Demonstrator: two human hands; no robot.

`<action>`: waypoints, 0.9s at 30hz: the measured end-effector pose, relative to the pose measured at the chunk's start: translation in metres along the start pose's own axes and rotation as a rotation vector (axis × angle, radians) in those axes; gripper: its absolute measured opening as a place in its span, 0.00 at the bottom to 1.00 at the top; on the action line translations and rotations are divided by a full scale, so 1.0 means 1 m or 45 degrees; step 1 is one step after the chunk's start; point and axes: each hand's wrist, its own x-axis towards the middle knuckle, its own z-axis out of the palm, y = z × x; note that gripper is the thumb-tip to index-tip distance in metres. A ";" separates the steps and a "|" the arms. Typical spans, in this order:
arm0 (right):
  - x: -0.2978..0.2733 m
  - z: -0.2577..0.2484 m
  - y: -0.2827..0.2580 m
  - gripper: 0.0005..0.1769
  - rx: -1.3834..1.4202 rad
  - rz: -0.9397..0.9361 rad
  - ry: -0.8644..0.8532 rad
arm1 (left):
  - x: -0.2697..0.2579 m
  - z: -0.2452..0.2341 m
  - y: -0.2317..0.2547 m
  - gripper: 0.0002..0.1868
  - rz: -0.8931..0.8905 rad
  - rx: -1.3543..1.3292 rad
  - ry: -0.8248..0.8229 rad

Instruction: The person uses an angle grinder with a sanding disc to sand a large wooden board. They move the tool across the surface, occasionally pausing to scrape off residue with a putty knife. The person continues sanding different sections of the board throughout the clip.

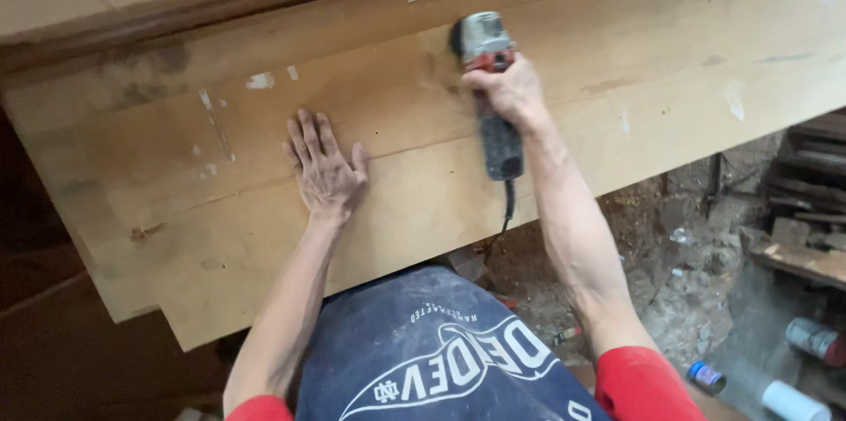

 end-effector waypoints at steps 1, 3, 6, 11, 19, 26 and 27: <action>-0.004 0.010 -0.004 0.20 -0.002 -0.089 -0.043 | 0.000 0.002 0.001 0.46 -0.025 -0.012 -0.014; -0.009 0.032 -0.016 0.19 -0.065 -0.080 -0.080 | 0.000 0.004 0.000 0.47 -0.047 -0.045 -0.014; -0.010 0.053 -0.036 0.18 -0.067 -0.051 -0.203 | 0.005 0.002 0.002 0.49 -0.034 -0.072 0.060; -0.028 0.071 -0.054 0.20 -0.032 -0.082 -0.257 | 0.001 0.004 0.001 0.48 -0.074 -0.083 0.057; -0.057 0.140 -0.080 0.24 -0.249 -0.168 -0.238 | -0.007 0.018 -0.014 0.42 -0.055 -0.135 0.240; -0.078 0.220 -0.114 0.20 -0.272 -0.148 -0.329 | -0.035 -0.047 -0.157 0.39 -0.477 0.084 0.418; -0.080 0.229 -0.116 0.20 -0.263 -0.149 -0.328 | -0.034 -0.050 -0.163 0.39 -0.501 0.061 0.390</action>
